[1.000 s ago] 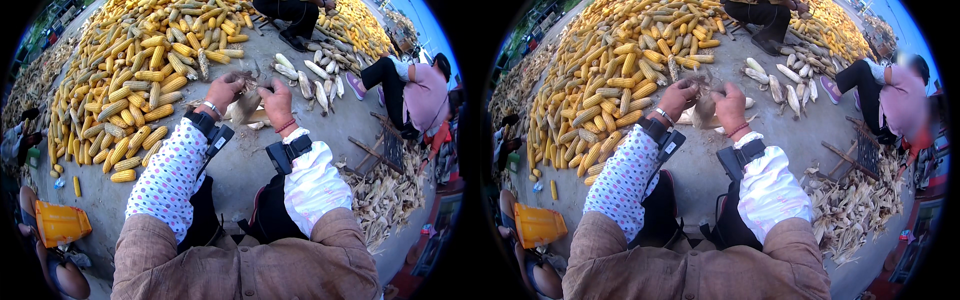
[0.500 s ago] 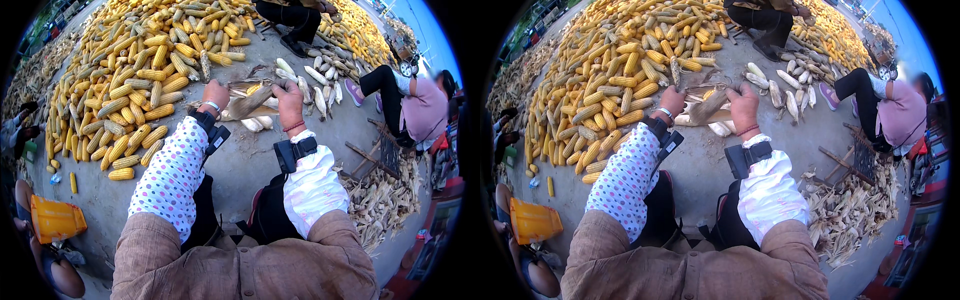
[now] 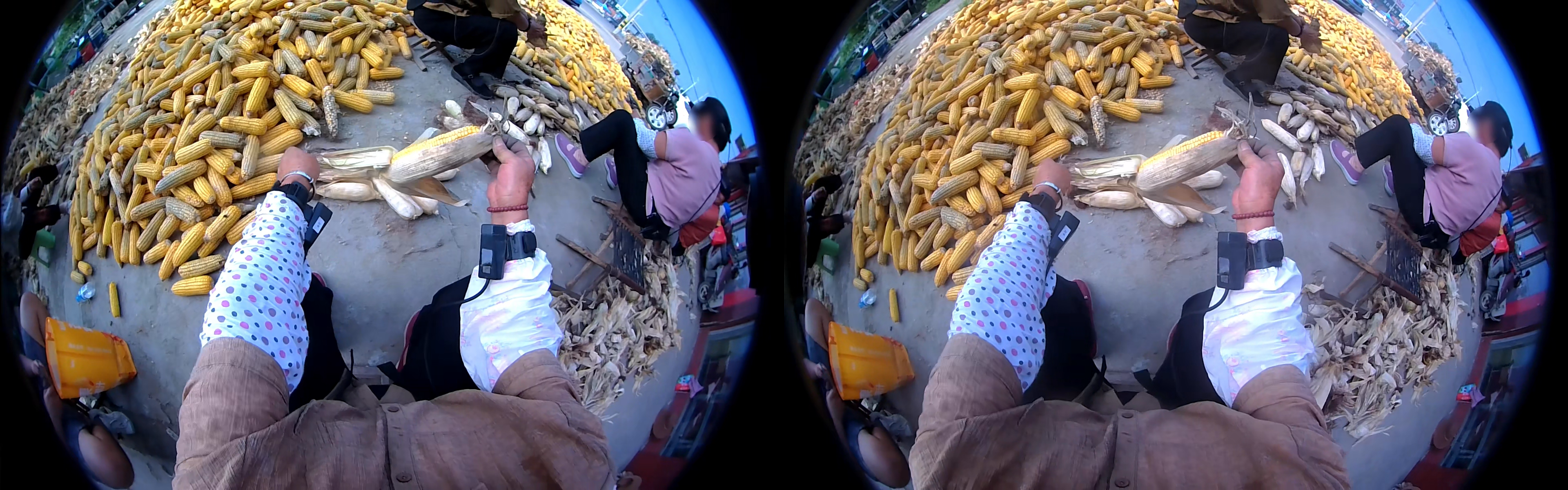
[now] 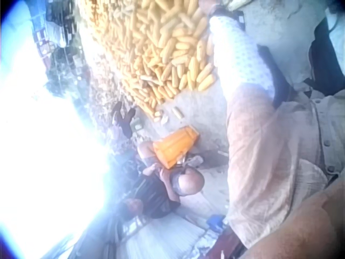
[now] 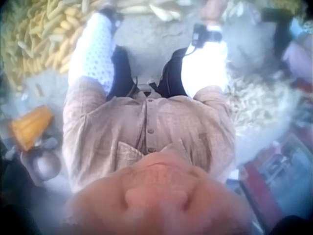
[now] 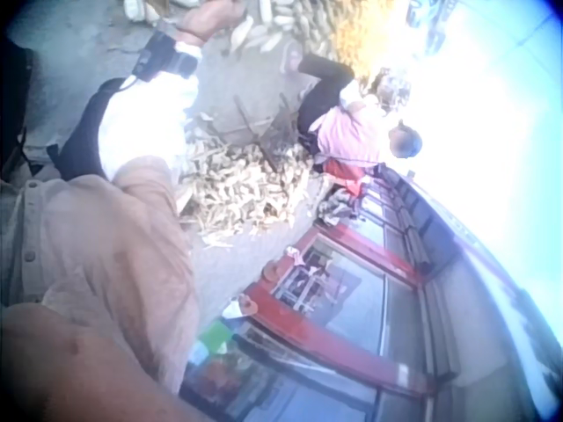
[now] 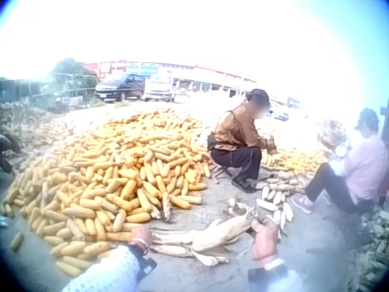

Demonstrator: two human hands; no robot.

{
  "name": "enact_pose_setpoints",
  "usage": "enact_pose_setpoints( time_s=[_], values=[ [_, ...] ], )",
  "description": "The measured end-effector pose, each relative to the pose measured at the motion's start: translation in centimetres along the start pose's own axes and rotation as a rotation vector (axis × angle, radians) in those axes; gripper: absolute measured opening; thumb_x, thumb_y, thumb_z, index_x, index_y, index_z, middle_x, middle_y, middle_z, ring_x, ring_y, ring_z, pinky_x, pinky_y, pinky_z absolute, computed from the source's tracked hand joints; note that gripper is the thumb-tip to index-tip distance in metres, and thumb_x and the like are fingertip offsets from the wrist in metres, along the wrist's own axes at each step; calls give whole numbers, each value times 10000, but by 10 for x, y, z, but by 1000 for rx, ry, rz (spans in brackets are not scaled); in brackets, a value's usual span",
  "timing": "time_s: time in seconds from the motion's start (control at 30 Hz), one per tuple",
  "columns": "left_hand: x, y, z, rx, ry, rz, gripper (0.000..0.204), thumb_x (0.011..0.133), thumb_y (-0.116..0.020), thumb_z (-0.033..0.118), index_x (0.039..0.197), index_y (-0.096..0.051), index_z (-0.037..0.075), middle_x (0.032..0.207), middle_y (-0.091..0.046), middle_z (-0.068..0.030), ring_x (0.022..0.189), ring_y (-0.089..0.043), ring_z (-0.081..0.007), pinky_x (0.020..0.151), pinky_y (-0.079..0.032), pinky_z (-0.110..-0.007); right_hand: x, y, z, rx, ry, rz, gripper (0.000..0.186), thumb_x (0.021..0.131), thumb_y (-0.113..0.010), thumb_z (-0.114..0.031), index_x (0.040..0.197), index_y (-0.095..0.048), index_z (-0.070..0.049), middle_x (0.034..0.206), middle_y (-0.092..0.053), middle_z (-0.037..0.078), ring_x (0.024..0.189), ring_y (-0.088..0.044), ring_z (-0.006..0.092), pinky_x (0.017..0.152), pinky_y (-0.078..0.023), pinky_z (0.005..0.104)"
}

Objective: The person sits on the ground and shucks corn cobs by hand, peeling back the husks and removing the silk. They place the shucked corn into a large pile and discard the husks to the side.

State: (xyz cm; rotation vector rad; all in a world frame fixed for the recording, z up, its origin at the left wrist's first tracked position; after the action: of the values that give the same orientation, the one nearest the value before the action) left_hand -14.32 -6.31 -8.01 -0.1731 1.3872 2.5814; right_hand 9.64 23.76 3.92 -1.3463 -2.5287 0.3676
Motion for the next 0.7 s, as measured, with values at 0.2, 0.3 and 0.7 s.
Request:
enact_pose_setpoints(
  time_s=[0.2,0.3,0.7],
  values=[
    [-1,9,-1,-6,10,60,254,767,-533,161,903,-612,-39,974,-593,-256,943,-573,-374,790,-458,-408,1,6,-10,55,36,-4,125,840,-542,-53,932,-550,30,860,-582,81,724,-562,172,665,-469,287],
    [-2,11,5,-50,-28,32,311,773,-563,193,992,-574,-28,1041,-568,-250,983,-546,-382,825,-437,-411,-5,-1,-15,-2,78,-21,109,823,-561,-42,905,-564,29,835,-586,67,712,-557,146,663,-466,263],
    [-132,-28,159,-610,-684,-411,451,819,-603,314,1104,-523,-26,1001,-597,-127,909,-553,-152,784,-445,-286,-26,-41,0,-545,286,-252,70,750,-598,-18,815,-596,9,743,-585,17,681,-503,78,627,-425,221]
  ],
)
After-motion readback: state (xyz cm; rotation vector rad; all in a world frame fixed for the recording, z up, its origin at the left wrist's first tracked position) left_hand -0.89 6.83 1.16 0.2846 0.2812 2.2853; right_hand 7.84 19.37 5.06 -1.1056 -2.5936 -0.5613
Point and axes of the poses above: each hand's wrist, its own x-axis towards the middle knuckle, its own y-axis out of the back of the hand, z = x × y, the point moved 7 cm from there along x, towards the middle knuckle
